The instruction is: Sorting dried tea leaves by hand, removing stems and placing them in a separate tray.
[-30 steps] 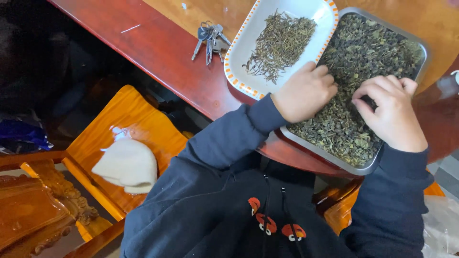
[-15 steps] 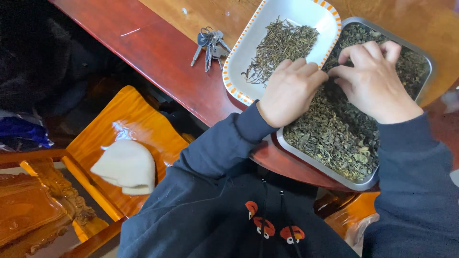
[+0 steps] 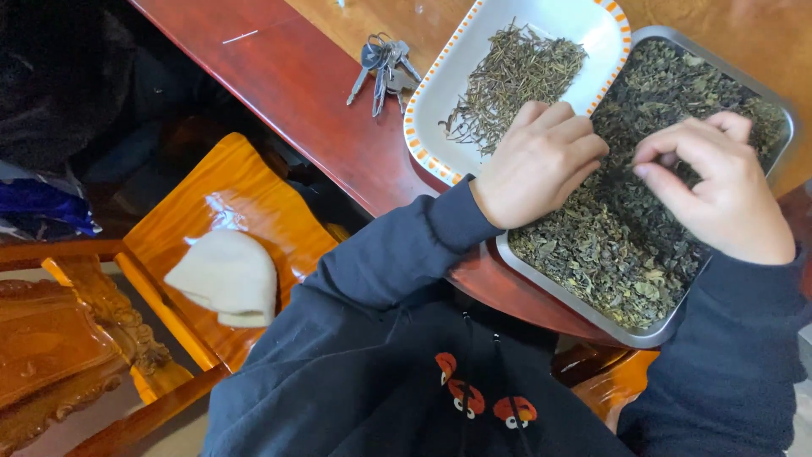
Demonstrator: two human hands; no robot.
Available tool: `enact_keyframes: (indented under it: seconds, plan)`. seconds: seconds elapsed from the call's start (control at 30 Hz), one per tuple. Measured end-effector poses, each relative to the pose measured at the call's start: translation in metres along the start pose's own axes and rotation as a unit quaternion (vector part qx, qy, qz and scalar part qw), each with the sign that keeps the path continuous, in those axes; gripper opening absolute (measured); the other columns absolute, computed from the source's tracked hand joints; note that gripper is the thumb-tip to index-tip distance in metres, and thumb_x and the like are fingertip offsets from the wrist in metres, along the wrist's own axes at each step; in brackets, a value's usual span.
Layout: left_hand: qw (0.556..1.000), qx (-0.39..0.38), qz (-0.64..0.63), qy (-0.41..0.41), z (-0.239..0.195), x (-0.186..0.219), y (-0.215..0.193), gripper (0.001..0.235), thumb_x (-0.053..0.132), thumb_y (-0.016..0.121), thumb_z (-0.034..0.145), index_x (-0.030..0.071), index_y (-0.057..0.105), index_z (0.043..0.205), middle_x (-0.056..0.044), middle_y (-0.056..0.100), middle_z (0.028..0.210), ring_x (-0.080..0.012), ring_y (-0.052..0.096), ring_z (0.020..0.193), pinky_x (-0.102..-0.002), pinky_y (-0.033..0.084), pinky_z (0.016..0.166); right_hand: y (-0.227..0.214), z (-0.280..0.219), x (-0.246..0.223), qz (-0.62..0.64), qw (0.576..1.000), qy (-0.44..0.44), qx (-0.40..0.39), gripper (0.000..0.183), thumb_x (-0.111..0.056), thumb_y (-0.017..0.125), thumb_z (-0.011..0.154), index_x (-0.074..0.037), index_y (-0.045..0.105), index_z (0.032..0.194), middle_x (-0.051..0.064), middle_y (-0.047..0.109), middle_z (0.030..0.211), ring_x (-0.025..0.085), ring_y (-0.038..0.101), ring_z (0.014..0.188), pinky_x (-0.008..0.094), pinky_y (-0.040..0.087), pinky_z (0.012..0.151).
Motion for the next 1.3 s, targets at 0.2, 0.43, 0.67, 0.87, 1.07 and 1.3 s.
enact_keyframes:
  seconds: [0.2, 0.43, 0.67, 0.87, 1.07, 1.3]
  plan:
    - [0.999, -0.017, -0.015, 0.035, -0.001, 0.01, 0.0, 0.015, 0.03, 0.07, 0.094, 0.016, 0.065, 0.097, -0.001, 0.057, 0.089, -0.0268, 0.053, 0.093, -0.044, 0.036, 0.085, 0.007, -0.005, -0.001, 0.027, 0.999, -0.003, -0.019, 0.006, 0.0, 0.073, 0.099, -0.004, 0.071, 0.104, 0.004, 0.068, 0.095, 0.022, 0.055, 0.093, 0.039, 0.039, 0.11]
    - [0.998, -0.018, -0.044, 0.034, 0.0, 0.021, 0.0, 0.018, 0.032, 0.065, 0.096, 0.015, 0.064, 0.095, -0.001, 0.058, 0.09, -0.0264, 0.054, 0.091, -0.045, 0.036, 0.088, 0.013, -0.006, 0.004, 0.021, 0.999, -0.009, -0.038, 0.007, -0.003, 0.068, 0.103, 0.001, 0.067, 0.107, 0.013, 0.067, 0.1, 0.031, 0.058, 0.105, 0.045, 0.047, 0.098]
    - [0.996, 0.047, -0.075, -0.017, 0.0, 0.024, -0.006, 0.025, 0.034, 0.057, 0.099, 0.014, 0.064, 0.087, 0.001, 0.059, 0.081, -0.0235, 0.056, 0.081, -0.042, 0.034, 0.087, 0.011, -0.005, -0.01, 0.019, 0.997, -0.067, -0.012, 0.002, 0.001, 0.062, 0.105, 0.002, 0.061, 0.104, 0.013, 0.065, 0.1, 0.033, 0.059, 0.094, 0.045, 0.045, 0.098]
    - [0.993, 0.033, -0.101, -0.045, 0.0, 0.023, -0.005, 0.011, 0.021, 0.063, 0.092, 0.017, 0.057, 0.083, 0.003, 0.058, 0.078, -0.0231, 0.055, 0.08, -0.042, 0.031, 0.086, 0.011, -0.003, -0.013, 0.016, 0.998, -0.061, -0.007, 0.004, 0.0, 0.063, 0.105, 0.001, 0.061, 0.102, 0.013, 0.065, 0.097, 0.033, 0.059, 0.091, 0.045, 0.045, 0.096]
    - [0.995, 0.022, -0.085, -0.049, 0.0, 0.025, -0.001, 0.006, 0.017, 0.057, 0.089, 0.014, 0.055, 0.084, -0.001, 0.054, 0.077, -0.0265, 0.054, 0.077, -0.043, 0.032, 0.085, 0.011, -0.001, -0.015, 0.024, 0.997, -0.066, -0.015, 0.005, 0.003, 0.067, 0.098, 0.001, 0.062, 0.098, 0.012, 0.065, 0.093, 0.03, 0.061, 0.087, 0.044, 0.046, 0.095]
    - [0.993, 0.027, -0.099, -0.059, 0.001, 0.027, -0.008, 0.008, 0.019, 0.054, 0.095, 0.015, 0.053, 0.088, -0.002, 0.053, 0.079, -0.0265, 0.055, 0.079, -0.042, 0.032, 0.085, 0.003, 0.0, -0.025, 0.034, 0.996, -0.08, 0.01, 0.009, 0.005, 0.073, 0.097, 0.002, 0.064, 0.099, 0.011, 0.061, 0.085, 0.029, 0.058, 0.082, 0.044, 0.046, 0.093]
Point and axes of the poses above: each hand's wrist, its own z-axis towards the middle knuckle, its own y-axis out of the palm, x = y × z, the point moved 4 cm from there along z, towards the middle knuckle
